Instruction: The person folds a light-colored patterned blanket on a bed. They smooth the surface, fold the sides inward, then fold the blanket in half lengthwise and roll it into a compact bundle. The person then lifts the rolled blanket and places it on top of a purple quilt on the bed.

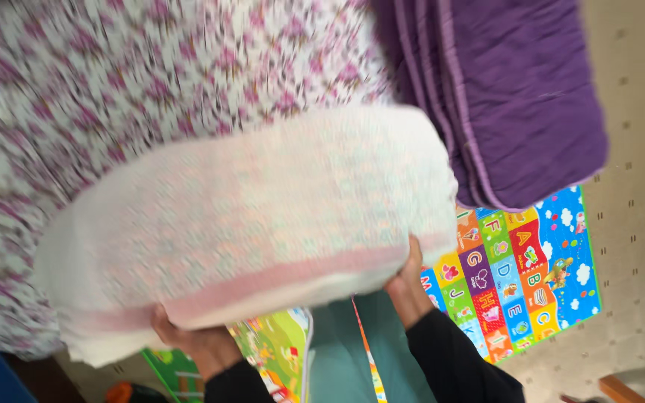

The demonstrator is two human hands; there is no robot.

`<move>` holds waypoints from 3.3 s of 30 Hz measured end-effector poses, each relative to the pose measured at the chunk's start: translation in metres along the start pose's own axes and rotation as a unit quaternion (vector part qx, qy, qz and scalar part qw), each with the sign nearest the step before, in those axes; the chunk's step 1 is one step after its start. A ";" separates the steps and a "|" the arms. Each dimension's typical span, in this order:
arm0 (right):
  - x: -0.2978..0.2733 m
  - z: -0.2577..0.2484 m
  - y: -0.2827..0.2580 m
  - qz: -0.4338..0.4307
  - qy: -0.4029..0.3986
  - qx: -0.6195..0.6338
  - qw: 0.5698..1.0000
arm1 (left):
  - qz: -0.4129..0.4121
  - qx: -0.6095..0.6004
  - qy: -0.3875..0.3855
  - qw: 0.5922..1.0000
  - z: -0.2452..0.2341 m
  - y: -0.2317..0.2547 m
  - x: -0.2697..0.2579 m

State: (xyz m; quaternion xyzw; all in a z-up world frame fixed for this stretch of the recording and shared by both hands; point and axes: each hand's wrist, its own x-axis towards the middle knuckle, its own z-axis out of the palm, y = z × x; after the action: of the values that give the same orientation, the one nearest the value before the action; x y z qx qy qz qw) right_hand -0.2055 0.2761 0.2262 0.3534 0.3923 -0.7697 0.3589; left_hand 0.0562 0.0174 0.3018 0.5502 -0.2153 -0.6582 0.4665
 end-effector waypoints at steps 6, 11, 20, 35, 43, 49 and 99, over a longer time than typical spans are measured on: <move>-0.093 -0.014 -0.037 0.042 0.060 0.042 0.996 | 0.004 -0.040 -0.125 0.991 0.024 0.043 -0.049; -0.142 -0.027 -0.071 0.012 0.064 0.099 0.993 | -0.071 -0.058 -0.161 0.983 0.059 0.057 -0.055; -0.152 -0.021 -0.167 -0.144 0.008 0.234 0.962 | -0.059 0.018 -0.309 0.949 0.262 0.000 -0.051; 0.062 -0.041 -0.193 -0.173 -0.177 0.325 0.913 | -0.065 -0.017 -0.560 0.826 0.619 -0.208 0.046; 0.208 -0.004 -0.146 -0.093 -0.013 0.302 0.949 | 0.243 0.520 -0.505 0.644 0.551 -0.372 -0.035; 0.136 0.036 -0.169 -0.059 -0.033 0.246 0.967 | 0.194 0.764 -0.462 0.407 0.542 -0.343 -0.152; 0.244 -0.071 -0.453 -0.103 -0.096 -0.807 0.574 | -0.025 0.735 -0.410 0.540 0.362 -0.491 -0.188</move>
State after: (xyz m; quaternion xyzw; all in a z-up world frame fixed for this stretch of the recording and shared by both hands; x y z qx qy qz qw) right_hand -0.6834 0.4667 0.1518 -0.2010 0.8483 -0.1958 0.4491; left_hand -0.4716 0.3258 0.1185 0.3755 -0.7772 -0.4343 -0.2576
